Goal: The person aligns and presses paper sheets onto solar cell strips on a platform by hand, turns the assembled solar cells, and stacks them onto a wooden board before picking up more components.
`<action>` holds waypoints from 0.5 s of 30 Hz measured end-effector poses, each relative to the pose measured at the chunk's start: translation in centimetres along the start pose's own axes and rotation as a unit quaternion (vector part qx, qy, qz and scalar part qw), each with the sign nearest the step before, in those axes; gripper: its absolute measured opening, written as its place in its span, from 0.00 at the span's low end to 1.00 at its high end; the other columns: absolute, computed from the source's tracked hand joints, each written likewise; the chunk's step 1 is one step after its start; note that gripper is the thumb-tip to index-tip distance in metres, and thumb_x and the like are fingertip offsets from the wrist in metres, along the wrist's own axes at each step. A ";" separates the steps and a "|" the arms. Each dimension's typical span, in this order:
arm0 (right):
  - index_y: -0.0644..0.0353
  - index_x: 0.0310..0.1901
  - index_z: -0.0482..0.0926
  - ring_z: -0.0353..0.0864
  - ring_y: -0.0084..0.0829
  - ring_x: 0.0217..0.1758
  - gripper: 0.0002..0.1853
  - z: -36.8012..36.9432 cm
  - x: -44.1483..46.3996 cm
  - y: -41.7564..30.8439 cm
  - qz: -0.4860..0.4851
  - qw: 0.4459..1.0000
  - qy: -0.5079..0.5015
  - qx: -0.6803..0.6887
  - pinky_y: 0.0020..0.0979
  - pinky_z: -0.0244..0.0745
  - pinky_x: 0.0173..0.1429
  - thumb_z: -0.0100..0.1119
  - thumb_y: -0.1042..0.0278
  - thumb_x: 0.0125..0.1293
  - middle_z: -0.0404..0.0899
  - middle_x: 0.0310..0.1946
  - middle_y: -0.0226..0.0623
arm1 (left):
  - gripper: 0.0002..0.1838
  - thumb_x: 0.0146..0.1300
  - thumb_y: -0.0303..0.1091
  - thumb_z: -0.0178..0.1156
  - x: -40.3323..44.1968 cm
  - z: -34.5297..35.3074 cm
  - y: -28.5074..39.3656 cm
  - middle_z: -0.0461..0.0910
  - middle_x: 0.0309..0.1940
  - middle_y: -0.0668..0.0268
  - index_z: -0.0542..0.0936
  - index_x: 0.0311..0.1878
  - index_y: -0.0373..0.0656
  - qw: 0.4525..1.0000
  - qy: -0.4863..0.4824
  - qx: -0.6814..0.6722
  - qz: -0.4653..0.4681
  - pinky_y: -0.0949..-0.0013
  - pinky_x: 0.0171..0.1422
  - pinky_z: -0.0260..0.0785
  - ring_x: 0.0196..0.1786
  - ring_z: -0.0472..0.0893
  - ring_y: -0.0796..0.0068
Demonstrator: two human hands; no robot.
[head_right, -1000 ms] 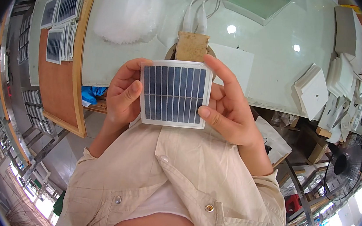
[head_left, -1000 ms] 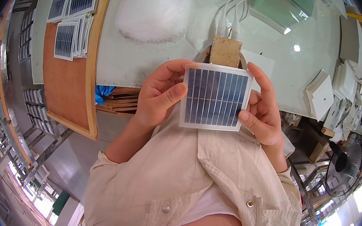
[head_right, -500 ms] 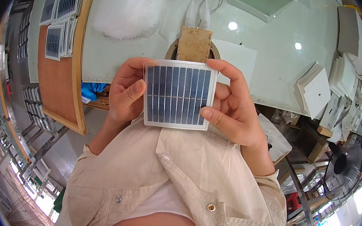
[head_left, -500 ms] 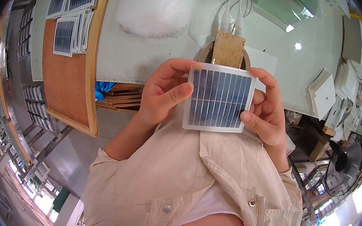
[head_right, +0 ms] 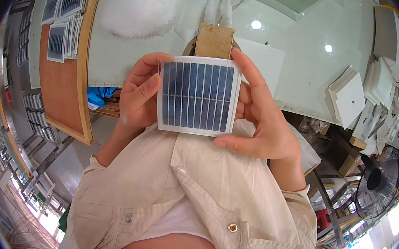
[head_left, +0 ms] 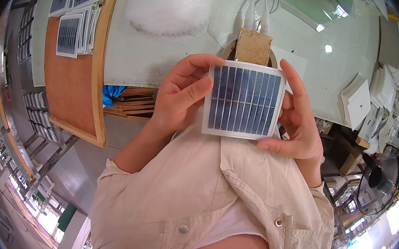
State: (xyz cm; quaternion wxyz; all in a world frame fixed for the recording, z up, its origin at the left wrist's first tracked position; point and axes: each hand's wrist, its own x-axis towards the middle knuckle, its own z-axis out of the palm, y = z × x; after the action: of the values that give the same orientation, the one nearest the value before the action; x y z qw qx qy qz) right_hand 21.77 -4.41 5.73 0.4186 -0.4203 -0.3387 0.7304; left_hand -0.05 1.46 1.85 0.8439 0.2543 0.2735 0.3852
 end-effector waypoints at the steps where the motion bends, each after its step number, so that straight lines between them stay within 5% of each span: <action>1: 0.61 0.68 0.38 0.70 0.29 0.57 0.60 -0.1 0.0 0.0 0.001 1.000 -0.001 0.000 0.26 0.61 0.59 0.71 0.82 0.36 0.67 0.56 0.42 | 0.16 0.62 0.27 0.53 0.0 0.2 0.0 0.74 0.45 0.64 0.68 0.52 0.35 1.000 0.001 -0.001 0.000 0.78 0.49 0.66 0.45 0.74 0.81; 10: 0.64 0.67 0.41 0.73 0.28 0.53 0.57 -0.4 0.1 0.0 -0.006 0.988 0.023 -0.152 0.26 0.60 0.59 0.70 0.75 0.36 0.74 0.48 0.40 | 0.15 0.62 0.26 0.52 0.2 0.2 0.0 0.75 0.43 0.64 0.69 0.52 0.35 1.000 0.016 0.007 0.013 0.79 0.48 0.66 0.44 0.74 0.82; 12: 0.67 0.66 0.43 0.72 0.21 0.38 0.53 -0.5 0.3 0.2 -0.063 0.983 0.010 -0.170 0.23 0.65 0.46 0.70 0.72 0.40 0.76 0.35 0.32 | 0.15 0.62 0.26 0.52 0.2 0.4 -0.1 0.75 0.43 0.64 0.69 0.52 0.35 1.000 0.016 0.012 0.022 0.78 0.49 0.66 0.44 0.74 0.82; 15: 0.69 0.65 0.45 0.73 0.22 0.40 0.53 -0.5 0.4 0.2 -0.083 0.979 0.007 -0.186 0.23 0.65 0.46 0.71 0.71 0.40 0.77 0.38 0.34 | 0.15 0.62 0.27 0.52 0.2 0.3 -0.1 0.75 0.43 0.65 0.69 0.52 0.35 1.000 0.015 0.003 0.015 0.78 0.49 0.66 0.44 0.74 0.82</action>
State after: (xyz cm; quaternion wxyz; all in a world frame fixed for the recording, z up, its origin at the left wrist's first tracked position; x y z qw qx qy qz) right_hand 22.02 -4.10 5.21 0.3950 -0.4657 -0.4995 0.6145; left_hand 0.33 1.50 1.98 0.8330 0.2549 0.2833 0.4011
